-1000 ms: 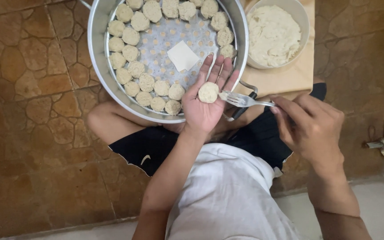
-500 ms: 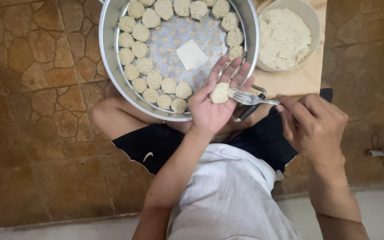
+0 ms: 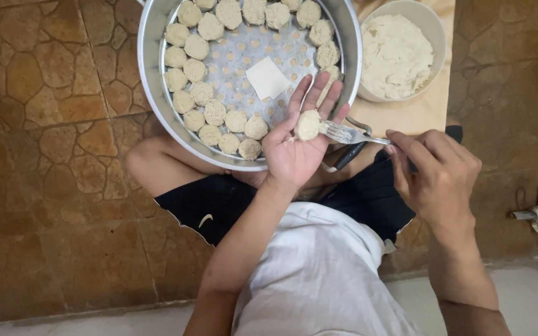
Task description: A person sitting on the floor uses a fork to portion out small amounts of dough from a bowl, placing each portion onto a small square of paper before arranging them in a large metal tray.
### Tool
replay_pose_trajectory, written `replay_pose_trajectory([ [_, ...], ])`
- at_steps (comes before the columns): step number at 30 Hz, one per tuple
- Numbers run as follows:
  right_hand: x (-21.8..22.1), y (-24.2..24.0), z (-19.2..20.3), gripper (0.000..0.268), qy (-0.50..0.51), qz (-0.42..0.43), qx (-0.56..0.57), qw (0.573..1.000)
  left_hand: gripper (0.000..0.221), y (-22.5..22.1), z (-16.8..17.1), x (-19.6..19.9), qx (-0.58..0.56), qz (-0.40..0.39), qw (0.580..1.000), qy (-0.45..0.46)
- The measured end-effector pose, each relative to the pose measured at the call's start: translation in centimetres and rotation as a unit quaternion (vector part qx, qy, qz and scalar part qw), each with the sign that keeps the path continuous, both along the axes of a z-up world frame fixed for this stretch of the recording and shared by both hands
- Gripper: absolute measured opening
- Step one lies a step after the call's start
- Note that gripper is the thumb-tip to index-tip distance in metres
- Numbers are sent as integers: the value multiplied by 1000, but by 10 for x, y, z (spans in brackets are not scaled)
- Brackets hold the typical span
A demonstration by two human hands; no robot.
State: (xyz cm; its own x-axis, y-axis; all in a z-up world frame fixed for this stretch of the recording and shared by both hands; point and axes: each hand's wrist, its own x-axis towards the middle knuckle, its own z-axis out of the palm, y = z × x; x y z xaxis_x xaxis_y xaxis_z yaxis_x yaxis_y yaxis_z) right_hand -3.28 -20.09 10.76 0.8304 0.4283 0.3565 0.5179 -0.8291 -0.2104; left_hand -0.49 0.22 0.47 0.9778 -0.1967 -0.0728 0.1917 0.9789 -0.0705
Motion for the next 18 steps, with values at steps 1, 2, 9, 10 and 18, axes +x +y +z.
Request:
replay_pose_trajectory([
  [1, 0, 0, -1, 9, 0, 1, 0, 1000, 51, 0, 2, 1, 0, 1, 1000, 0],
  [2, -1, -1, -2, 9, -3, 6, -9, 1000, 48, 1, 4, 1, -20, -1, 1000, 5],
  [9, -8, -4, 9, 9, 26, -22, -38, 999, 47, 2, 9, 4, -50, -3, 998, 40],
  [10, -6, -1, 10, 9, 26, -22, -38, 999, 47, 2, 7, 4, -50, -4, 998, 40],
  [18, 4, 0, -3, 9, -7, 32, 37, 999, 47, 1, -12, 2, -112, -19, 993, -13],
])
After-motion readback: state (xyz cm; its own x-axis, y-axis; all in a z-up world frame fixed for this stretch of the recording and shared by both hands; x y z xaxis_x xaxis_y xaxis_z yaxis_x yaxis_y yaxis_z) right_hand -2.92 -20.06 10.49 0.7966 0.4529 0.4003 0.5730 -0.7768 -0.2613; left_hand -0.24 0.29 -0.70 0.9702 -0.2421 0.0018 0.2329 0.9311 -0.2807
